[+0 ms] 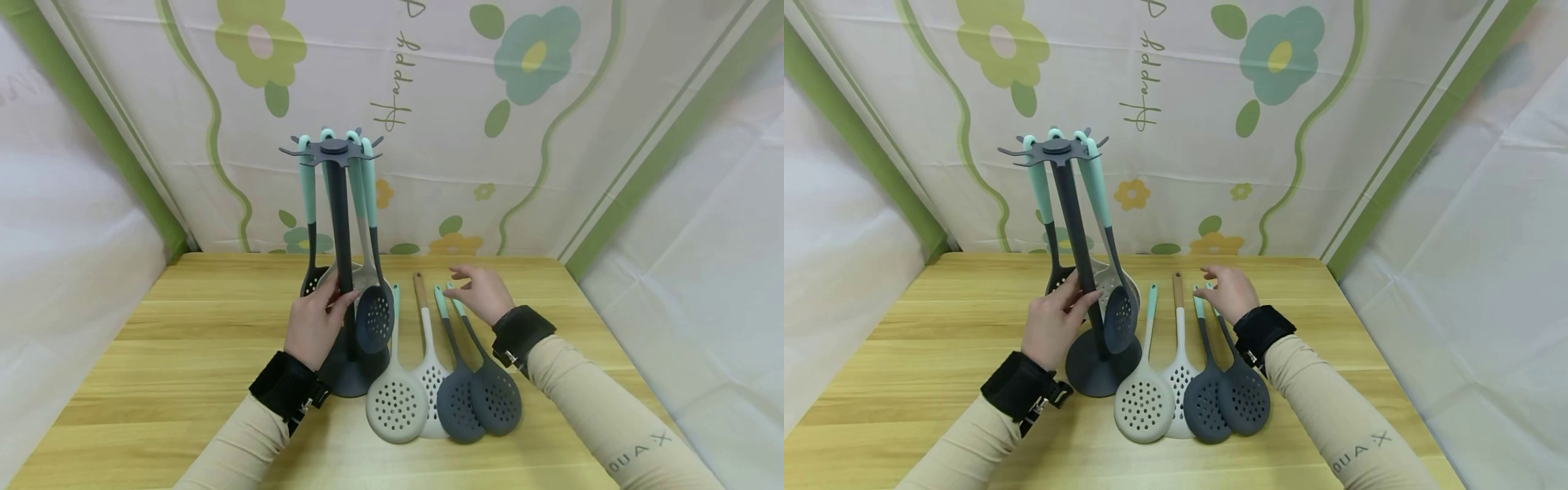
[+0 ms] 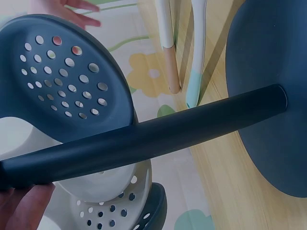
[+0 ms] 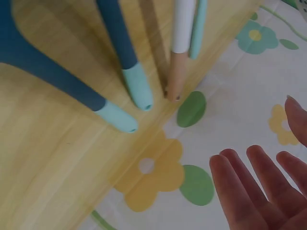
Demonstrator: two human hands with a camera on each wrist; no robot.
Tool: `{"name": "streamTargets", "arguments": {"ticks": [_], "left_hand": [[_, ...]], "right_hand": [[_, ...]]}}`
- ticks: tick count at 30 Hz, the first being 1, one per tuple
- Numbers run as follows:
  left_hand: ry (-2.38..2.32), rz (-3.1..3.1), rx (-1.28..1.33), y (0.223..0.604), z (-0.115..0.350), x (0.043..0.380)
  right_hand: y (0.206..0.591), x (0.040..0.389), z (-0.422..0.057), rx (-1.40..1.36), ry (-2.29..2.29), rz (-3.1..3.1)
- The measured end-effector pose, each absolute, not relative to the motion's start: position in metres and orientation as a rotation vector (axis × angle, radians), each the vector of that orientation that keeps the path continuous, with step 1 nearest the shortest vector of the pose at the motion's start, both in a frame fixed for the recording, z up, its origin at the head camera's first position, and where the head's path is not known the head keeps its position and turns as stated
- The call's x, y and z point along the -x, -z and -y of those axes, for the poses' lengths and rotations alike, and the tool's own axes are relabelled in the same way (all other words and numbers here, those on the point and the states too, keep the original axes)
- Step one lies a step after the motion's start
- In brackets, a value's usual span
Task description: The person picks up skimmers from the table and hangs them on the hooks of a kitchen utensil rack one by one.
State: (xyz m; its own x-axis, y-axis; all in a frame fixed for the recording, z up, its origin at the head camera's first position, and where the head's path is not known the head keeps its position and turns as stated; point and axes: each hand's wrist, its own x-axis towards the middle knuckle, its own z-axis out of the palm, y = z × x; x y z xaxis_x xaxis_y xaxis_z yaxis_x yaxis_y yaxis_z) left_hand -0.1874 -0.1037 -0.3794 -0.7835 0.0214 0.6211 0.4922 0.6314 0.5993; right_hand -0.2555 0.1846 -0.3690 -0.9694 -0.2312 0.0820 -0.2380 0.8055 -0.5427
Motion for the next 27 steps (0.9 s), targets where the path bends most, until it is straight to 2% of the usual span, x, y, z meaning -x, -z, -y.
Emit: {"name": "streamTargets", "arguments": {"ticks": [27], "left_hand": [[1.082,2.288,0.389,0.379,0.103,0.187]], "right_hand": [[0.407,0.262,-0.213,-0.184,-0.865,3.232]]}}
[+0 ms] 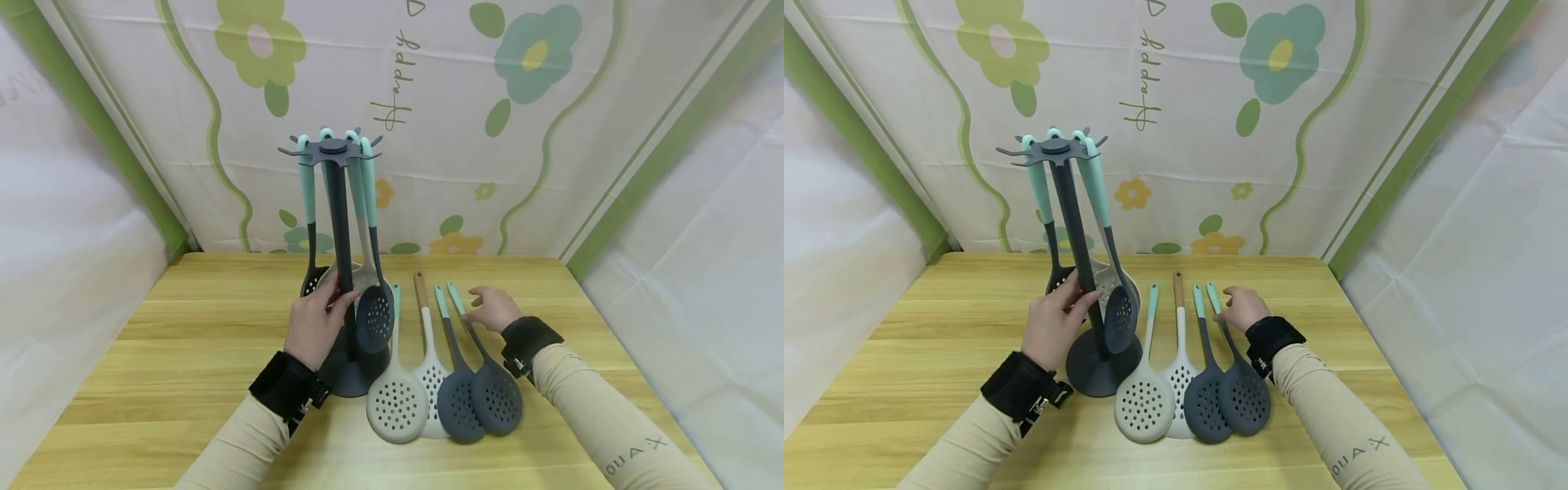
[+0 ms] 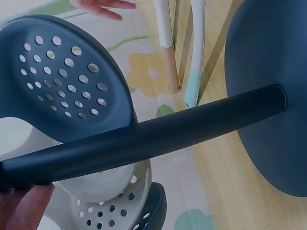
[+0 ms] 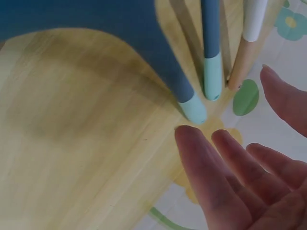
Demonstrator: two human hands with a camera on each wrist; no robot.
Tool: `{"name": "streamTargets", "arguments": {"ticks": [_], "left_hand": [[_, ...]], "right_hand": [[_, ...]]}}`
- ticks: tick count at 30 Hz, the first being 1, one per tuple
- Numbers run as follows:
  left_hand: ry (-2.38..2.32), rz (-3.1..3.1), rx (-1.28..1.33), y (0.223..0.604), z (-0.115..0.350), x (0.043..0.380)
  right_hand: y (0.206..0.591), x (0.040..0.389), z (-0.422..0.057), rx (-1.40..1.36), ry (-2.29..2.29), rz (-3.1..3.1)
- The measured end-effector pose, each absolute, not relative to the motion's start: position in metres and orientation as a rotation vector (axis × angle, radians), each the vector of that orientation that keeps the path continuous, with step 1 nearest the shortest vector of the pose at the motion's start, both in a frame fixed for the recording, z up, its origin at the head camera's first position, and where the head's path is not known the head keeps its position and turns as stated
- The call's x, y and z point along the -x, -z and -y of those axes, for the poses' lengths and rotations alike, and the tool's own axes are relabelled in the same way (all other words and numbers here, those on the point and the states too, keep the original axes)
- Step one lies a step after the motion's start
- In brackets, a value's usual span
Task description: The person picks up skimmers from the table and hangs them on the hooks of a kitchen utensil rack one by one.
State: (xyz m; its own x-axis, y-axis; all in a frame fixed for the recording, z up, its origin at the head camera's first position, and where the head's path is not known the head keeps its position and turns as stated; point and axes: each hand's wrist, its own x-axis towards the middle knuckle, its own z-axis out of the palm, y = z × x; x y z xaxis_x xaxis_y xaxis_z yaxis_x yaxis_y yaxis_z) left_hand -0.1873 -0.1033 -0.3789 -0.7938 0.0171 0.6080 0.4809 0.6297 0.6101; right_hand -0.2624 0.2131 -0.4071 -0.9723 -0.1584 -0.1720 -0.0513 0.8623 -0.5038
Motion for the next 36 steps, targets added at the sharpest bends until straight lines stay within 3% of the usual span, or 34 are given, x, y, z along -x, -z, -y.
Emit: {"name": "streamTargets", "arguments": {"ticks": [36], "left_hand": [[1.082,2.289,0.399,0.378,0.104,0.186]], "right_hand": [[0.447,0.27,-0.219,0.029,0.658,-2.685]]}}
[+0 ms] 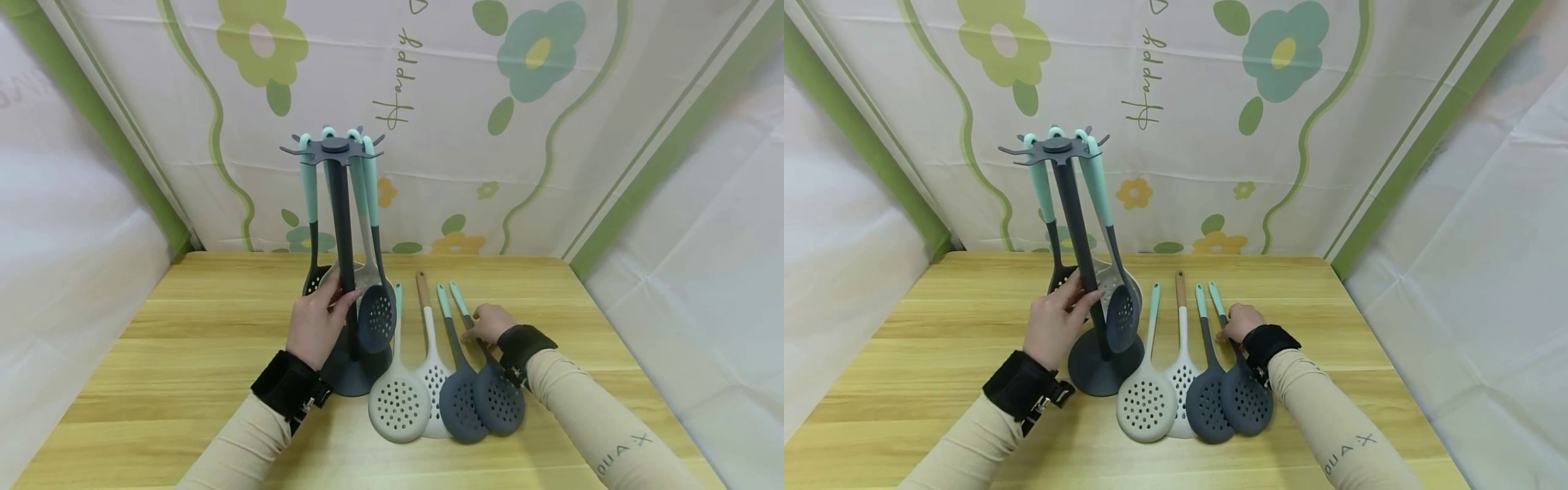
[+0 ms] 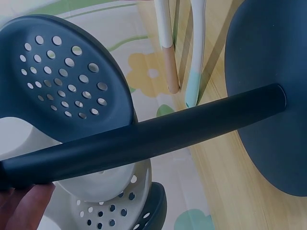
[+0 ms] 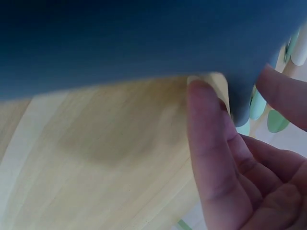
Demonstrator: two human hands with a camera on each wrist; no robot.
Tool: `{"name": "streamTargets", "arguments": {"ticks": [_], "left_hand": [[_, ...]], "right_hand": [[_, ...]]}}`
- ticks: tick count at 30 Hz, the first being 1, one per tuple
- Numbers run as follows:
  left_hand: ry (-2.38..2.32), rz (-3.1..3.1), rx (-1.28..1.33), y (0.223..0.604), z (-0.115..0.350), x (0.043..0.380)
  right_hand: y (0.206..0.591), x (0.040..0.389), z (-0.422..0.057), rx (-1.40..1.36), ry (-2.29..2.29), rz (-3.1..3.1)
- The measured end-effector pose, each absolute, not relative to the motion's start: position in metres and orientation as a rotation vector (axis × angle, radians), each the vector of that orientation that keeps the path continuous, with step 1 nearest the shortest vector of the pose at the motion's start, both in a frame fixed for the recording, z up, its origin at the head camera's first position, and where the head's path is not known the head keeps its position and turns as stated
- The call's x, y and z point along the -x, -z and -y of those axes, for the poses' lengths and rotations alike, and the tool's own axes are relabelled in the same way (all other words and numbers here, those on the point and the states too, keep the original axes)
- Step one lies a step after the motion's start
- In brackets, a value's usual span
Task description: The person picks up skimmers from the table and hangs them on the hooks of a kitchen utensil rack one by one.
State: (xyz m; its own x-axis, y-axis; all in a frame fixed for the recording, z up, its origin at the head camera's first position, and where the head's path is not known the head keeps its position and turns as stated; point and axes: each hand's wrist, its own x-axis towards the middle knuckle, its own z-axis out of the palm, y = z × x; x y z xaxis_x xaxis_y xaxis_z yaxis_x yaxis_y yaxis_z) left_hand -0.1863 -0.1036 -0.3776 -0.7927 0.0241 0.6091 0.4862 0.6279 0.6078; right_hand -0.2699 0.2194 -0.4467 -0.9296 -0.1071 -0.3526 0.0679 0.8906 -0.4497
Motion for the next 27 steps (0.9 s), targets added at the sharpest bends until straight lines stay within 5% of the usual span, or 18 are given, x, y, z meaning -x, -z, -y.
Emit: {"name": "streamTargets", "arguments": {"ticks": [27], "left_hand": [[1.069,2.297,0.398,0.3794,0.1043,0.1873]], "right_hand": [[0.444,0.2645,-0.2154,0.03,0.628,-2.689]]}}
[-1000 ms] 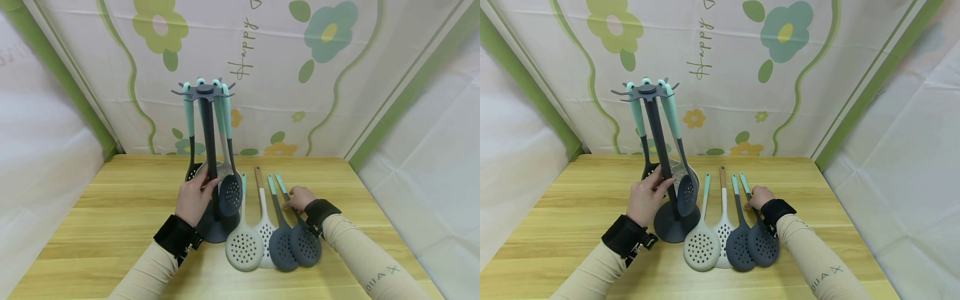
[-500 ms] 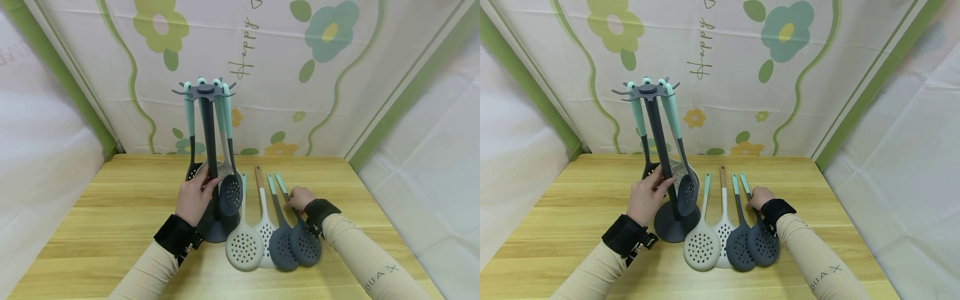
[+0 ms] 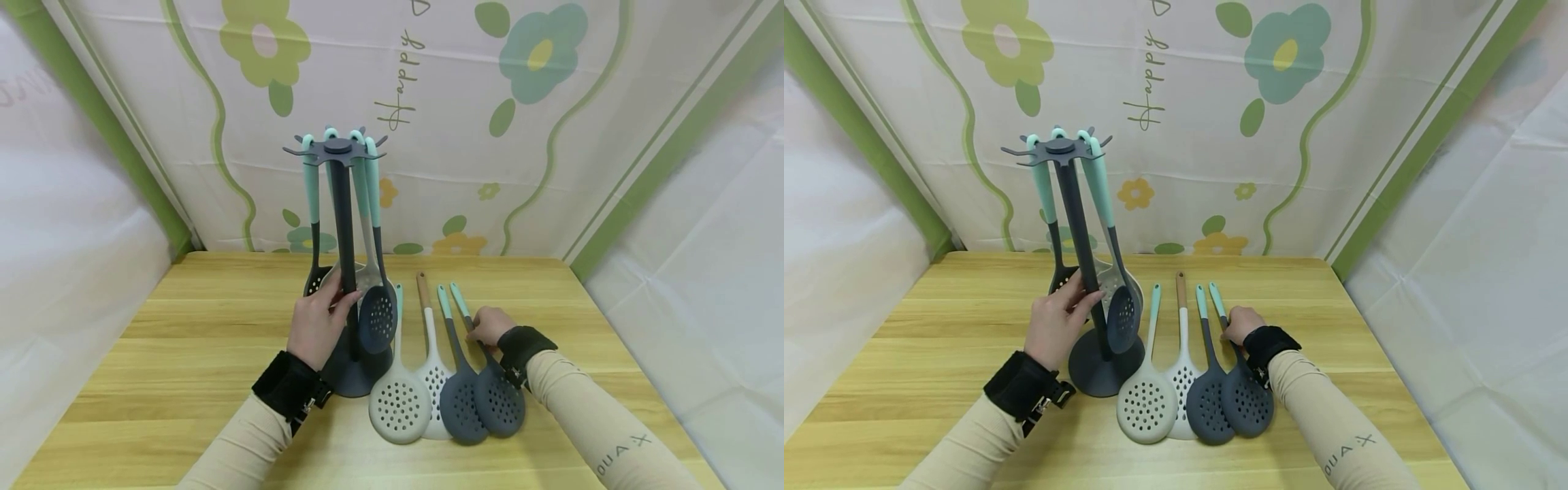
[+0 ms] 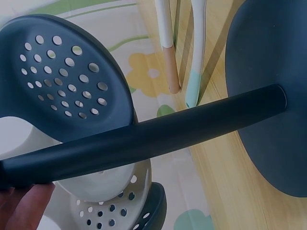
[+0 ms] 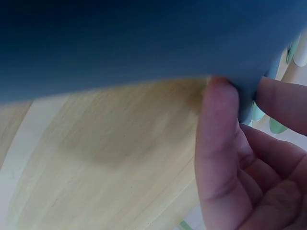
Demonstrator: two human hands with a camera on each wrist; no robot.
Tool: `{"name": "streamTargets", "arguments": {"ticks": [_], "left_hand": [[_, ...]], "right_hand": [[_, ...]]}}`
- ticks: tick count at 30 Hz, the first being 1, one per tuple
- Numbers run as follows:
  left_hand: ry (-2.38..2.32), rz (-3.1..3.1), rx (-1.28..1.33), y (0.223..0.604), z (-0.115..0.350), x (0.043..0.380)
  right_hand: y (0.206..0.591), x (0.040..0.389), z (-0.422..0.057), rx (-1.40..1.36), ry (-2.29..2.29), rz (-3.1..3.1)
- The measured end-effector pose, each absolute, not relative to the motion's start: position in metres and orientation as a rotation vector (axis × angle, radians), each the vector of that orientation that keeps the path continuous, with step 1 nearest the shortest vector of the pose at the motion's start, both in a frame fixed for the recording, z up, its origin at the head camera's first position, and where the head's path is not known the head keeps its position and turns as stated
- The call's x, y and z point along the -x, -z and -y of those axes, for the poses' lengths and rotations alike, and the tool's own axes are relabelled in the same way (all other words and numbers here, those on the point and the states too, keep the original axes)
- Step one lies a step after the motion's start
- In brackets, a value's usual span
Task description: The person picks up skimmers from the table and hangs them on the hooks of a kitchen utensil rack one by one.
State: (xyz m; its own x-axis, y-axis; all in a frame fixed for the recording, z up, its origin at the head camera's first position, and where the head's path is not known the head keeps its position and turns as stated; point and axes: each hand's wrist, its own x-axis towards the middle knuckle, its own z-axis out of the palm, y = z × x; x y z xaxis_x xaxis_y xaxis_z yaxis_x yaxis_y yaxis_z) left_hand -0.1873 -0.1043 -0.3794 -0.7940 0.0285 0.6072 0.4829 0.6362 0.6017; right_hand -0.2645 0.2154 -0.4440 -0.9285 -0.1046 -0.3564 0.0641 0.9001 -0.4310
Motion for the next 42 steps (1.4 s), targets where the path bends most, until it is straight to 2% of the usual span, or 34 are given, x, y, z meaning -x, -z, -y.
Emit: {"name": "streamTargets", "arguments": {"ticks": [29,42], "left_hand": [[1.062,2.262,0.409,0.381,0.104,0.187],[1.038,2.257,0.424,0.385,0.103,0.189]], "right_hand": [[0.433,0.27,-0.221,0.079,0.721,-2.642],[0.413,0.27,-0.219,0.146,0.729,-2.664]]}}
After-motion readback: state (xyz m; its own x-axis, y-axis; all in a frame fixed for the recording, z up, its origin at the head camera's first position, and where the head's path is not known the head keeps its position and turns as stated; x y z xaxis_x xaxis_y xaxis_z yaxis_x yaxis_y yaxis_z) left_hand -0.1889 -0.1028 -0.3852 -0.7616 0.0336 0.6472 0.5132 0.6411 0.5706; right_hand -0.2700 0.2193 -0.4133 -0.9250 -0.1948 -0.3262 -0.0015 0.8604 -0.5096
